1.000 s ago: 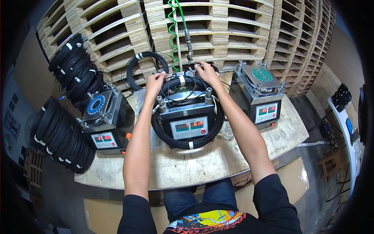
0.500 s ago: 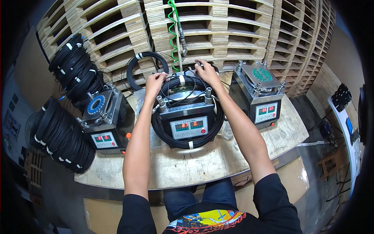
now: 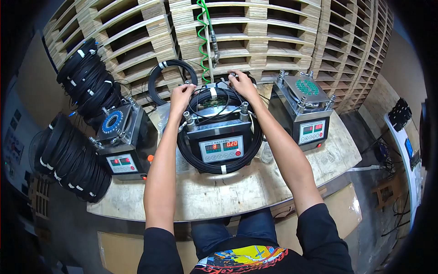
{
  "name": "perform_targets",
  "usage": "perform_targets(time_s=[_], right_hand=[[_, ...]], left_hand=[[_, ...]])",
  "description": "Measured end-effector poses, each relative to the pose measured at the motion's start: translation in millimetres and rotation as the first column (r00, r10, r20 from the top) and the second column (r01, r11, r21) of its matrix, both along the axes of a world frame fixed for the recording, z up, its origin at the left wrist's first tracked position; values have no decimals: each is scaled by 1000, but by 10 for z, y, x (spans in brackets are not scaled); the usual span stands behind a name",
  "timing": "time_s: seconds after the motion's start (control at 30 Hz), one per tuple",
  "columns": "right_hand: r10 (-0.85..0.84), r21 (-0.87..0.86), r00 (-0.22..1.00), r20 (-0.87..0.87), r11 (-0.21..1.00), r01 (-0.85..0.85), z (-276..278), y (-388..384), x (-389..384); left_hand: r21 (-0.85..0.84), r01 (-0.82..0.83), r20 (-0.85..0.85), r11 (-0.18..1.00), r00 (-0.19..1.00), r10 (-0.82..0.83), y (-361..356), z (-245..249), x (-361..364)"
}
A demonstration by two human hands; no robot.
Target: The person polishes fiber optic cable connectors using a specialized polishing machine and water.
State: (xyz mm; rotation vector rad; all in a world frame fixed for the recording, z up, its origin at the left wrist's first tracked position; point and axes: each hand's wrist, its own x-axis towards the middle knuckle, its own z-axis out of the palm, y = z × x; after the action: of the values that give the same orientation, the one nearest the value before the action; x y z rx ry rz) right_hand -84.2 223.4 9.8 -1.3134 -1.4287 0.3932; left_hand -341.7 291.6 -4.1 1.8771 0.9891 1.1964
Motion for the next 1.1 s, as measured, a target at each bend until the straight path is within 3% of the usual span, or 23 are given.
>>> perform_targets(time_s=[0.3, 0.37, 0.47, 0.53, 0.7, 0.93, 1.03, 1.1], right_hand=[[-117, 45, 982, 147, 993, 111, -50, 75, 43], [-111, 59, 983, 149, 993, 103, -73, 104, 52], [-101, 95, 982, 159, 992, 86, -126, 159, 74], [-98, 117, 981, 165, 990, 79, -123, 155, 72], [-48, 30, 997, 67, 999, 46, -62, 83, 48], [-97, 49, 988, 120, 995, 92, -39, 54, 38], [-65, -43, 997, 47, 997, 67, -36, 63, 55], [-86, 16, 988, 126, 996, 84, -56, 92, 54]], left_hand=[[-69, 4, 35, 998, 999, -2, -56, 42, 13], [-76, -7, 47, 997, 999, 10, -21, 10, 11], [60, 19, 16, 998, 1000, -20, 19, -27, 2], [-71, 19, 33, 997, 999, -17, -52, 31, 1], [-51, 7, 14, 999, 1000, -7, -111, 86, 7], [-52, -3, 74, 999, 997, 7, -103, 67, 29], [-67, 17, 99, 998, 995, -10, -107, 67, 28], [-85, 9, 88, 996, 996, -1, -129, 83, 16]])
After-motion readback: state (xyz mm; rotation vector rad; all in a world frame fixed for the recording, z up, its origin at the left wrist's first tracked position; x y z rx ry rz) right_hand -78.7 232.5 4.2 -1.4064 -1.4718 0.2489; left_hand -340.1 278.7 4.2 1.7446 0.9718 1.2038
